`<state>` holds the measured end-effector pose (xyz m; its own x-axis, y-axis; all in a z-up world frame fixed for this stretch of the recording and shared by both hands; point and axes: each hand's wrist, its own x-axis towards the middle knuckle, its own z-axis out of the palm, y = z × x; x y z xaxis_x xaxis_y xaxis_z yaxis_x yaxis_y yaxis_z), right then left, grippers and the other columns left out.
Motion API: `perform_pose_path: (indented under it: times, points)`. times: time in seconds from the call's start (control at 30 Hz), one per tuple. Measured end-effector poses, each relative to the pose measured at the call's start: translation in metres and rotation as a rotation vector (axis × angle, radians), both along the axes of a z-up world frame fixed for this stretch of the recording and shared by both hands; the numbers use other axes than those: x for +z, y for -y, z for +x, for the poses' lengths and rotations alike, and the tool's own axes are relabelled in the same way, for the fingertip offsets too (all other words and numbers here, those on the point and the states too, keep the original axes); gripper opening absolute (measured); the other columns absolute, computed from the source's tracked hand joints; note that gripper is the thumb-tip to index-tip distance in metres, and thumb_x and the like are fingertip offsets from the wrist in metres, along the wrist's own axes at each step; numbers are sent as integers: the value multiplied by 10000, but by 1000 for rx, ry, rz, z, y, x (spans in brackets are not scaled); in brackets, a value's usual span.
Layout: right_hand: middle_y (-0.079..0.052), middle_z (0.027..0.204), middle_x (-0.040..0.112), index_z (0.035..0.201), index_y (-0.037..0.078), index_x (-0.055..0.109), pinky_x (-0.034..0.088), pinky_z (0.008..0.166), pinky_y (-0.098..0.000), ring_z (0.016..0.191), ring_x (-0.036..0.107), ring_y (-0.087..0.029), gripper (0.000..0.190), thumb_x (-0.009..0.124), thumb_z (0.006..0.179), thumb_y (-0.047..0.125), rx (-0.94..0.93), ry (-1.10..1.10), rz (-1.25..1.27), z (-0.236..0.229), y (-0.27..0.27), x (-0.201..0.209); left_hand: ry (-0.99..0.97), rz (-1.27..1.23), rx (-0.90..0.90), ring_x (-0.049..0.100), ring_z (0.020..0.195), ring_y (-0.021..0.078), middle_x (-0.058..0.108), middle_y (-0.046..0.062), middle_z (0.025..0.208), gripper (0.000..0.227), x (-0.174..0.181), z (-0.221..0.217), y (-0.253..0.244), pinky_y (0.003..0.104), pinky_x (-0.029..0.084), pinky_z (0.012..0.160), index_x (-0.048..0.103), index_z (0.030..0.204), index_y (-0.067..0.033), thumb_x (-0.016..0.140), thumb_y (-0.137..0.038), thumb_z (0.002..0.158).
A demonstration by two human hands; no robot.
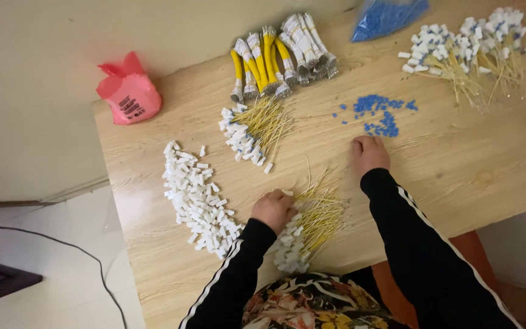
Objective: Assembling small wire components by attaching blue tips and white sleeves
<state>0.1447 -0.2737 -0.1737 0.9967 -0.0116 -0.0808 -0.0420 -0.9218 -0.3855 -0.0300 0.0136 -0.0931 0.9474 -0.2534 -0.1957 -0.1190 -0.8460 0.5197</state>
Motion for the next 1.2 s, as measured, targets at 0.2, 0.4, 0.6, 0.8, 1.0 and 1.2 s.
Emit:
perform_pose_path:
  times: [0.2,0.4,0.6,0.8,1.0,1.2]
  points:
    - [-93,854,665,1057,54,634,556,576,-256,666,645,-145,207,587,948,224,-371,-88,977,-1,0,12,-159,-350,312,708,901,243,733,33,949,250,12,-2,-2,377,580,756,696,1042,-229,694,-331,814]
    - [-28,762,681,948,138,623,567,532,-213,603,667,-117,51,608,934,184,-337,-369,1501,-27,-45,104,-226,-1269,716,682,604,184,699,146,825,173,28,16,-10,223,551,476,576,1056,-54,621,-172,939]
    - [-51,758,665,1000,98,599,584,540,-253,605,667,-144,125,646,905,165,-360,-375,1425,-32,-60,100,-178,-1287,784,672,590,180,693,146,818,171,33,20,-11,221,552,456,584,1042,-46,642,-160,929]
    - [-56,808,679,1083,103,601,584,562,-239,640,673,-137,160,609,940,173,-249,-505,1515,-47,-74,114,-177,-1362,931,674,589,188,684,131,815,248,23,21,-7,247,580,471,632,1077,-37,724,-133,868]
    - [-104,860,692,1143,38,612,617,629,-292,701,710,-178,221,576,943,122,-92,-663,1661,-70,-107,161,-189,-1508,1019,695,633,192,696,150,855,251,46,32,6,265,615,520,673,1109,-27,707,-125,880]
    - [-109,829,670,1124,36,622,607,615,-287,676,691,-176,219,613,917,106,-46,-649,1681,-74,-118,160,-231,-1586,1033,696,629,185,703,147,850,248,69,35,12,258,620,534,678,1112,-33,699,-133,886]
